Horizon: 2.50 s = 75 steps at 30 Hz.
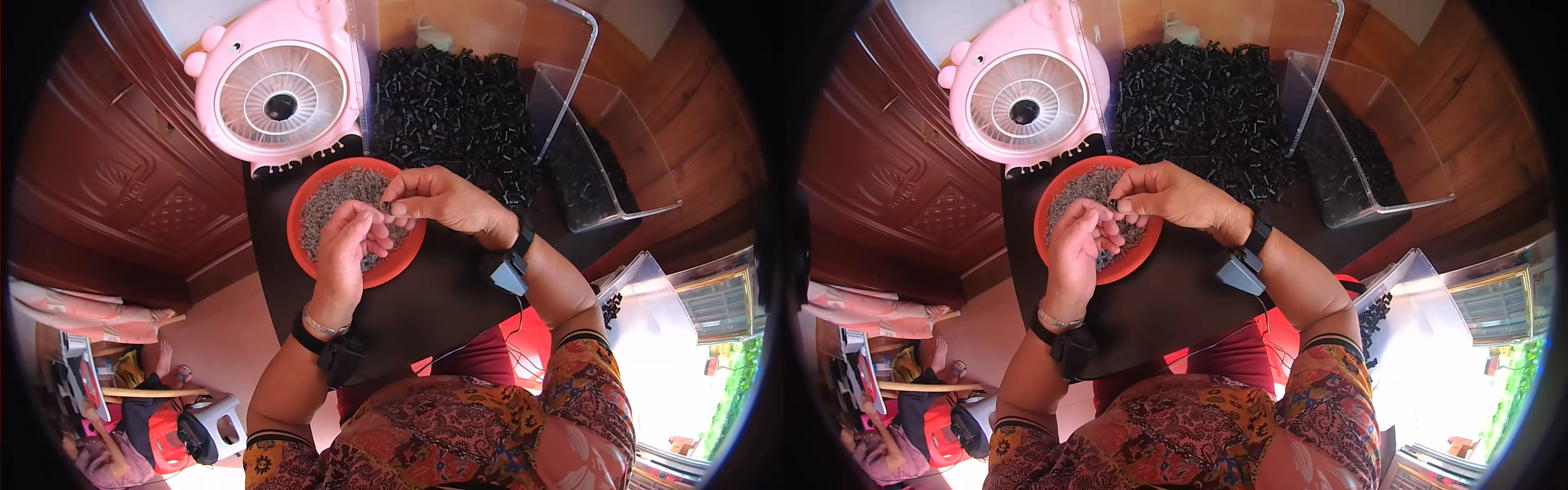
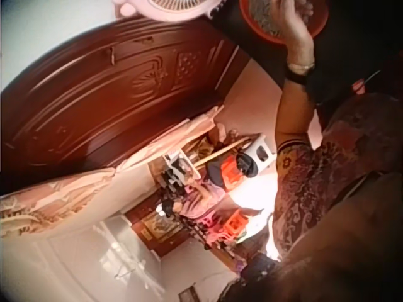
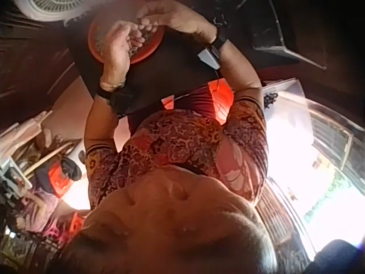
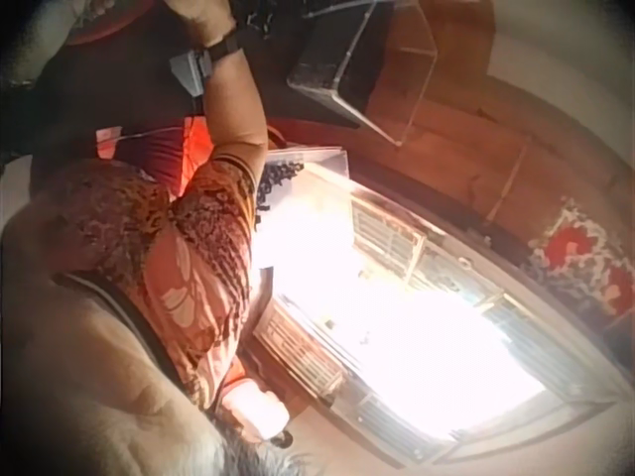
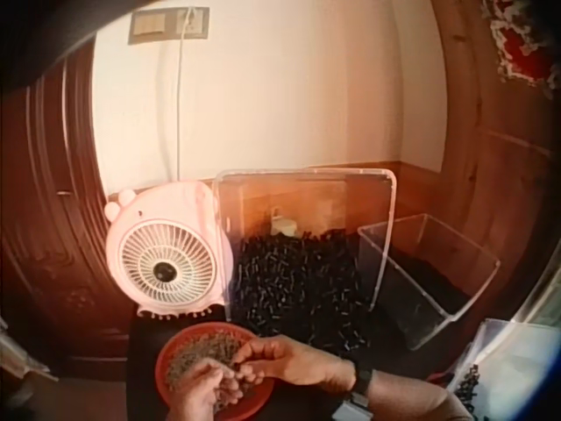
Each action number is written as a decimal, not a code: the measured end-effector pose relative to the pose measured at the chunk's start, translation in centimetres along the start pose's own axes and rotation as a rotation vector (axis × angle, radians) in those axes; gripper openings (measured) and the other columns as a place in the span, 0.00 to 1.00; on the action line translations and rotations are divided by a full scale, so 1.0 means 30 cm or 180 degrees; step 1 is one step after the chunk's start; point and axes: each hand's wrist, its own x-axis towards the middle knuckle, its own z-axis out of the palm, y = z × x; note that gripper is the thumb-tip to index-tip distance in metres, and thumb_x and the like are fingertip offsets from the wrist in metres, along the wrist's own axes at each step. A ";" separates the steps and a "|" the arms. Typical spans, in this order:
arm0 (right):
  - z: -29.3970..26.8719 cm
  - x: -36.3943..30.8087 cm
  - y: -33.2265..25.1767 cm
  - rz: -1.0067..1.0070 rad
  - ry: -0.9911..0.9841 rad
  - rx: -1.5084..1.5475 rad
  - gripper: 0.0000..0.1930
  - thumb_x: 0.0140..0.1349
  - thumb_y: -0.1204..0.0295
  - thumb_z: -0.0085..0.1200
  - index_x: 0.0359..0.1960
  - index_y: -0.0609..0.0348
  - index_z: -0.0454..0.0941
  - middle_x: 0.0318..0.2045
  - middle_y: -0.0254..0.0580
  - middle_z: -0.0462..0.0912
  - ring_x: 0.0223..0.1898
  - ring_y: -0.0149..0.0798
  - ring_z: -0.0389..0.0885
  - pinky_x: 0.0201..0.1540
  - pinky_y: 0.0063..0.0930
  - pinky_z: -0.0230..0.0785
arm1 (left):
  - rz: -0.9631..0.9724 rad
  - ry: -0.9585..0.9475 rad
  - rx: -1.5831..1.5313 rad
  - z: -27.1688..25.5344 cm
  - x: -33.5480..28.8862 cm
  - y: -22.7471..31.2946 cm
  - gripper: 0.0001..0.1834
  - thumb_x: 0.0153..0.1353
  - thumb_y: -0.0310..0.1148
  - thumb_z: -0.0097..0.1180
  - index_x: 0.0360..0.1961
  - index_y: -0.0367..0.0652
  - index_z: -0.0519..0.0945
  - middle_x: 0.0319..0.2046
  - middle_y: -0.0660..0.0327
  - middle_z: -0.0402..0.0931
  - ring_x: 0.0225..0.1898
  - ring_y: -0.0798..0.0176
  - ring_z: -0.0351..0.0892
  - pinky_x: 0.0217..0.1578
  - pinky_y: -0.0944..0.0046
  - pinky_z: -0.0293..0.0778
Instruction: The person assembles components by picking black plastic pieces from a container and inserting small metal parts from a dish into them by hand.
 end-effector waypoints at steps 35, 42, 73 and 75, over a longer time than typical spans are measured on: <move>0.046 -0.030 -0.001 -0.1035 0.0310 -0.3437 0.10 0.44 0.66 0.62 0.27 0.55 0.81 0.28 0.42 0.78 0.36 0.48 0.76 0.41 0.39 0.70 | -0.0141 -0.0142 -0.1524 -0.040 0.028 -0.032 0.10 0.65 0.38 0.46 0.35 0.41 0.71 0.26 0.62 0.69 0.27 0.63 0.71 0.30 0.66 0.68; 0.079 -0.004 0.040 -0.1300 0.0334 -0.4184 0.05 0.47 0.70 0.58 0.26 0.55 0.80 0.27 0.39 0.77 0.36 0.46 0.77 0.40 0.39 0.70 | -0.0019 -0.0200 -0.1305 -0.043 0.028 -0.019 0.10 0.65 0.37 0.46 0.35 0.41 0.71 0.27 0.62 0.70 0.27 0.64 0.72 0.29 0.67 0.68; 0.034 0.029 0.046 -0.0593 0.0720 -0.0224 0.07 0.61 0.79 0.53 0.40 0.64 0.77 0.35 0.35 0.81 0.38 0.25 0.78 0.44 0.20 0.71 | 0.0205 -0.0134 -0.0705 -0.047 0.021 0.016 0.09 0.65 0.37 0.45 0.34 0.42 0.71 0.26 0.62 0.72 0.27 0.67 0.73 0.28 0.69 0.68; 0.032 0.024 0.033 -0.0675 0.0635 0.0306 0.07 0.62 0.81 0.51 0.42 0.63 0.76 0.35 0.36 0.81 0.39 0.26 0.79 0.45 0.20 0.71 | 0.0054 -0.0241 -0.0465 -0.041 0.017 0.014 0.09 0.65 0.37 0.45 0.34 0.42 0.71 0.27 0.62 0.73 0.27 0.67 0.73 0.29 0.70 0.68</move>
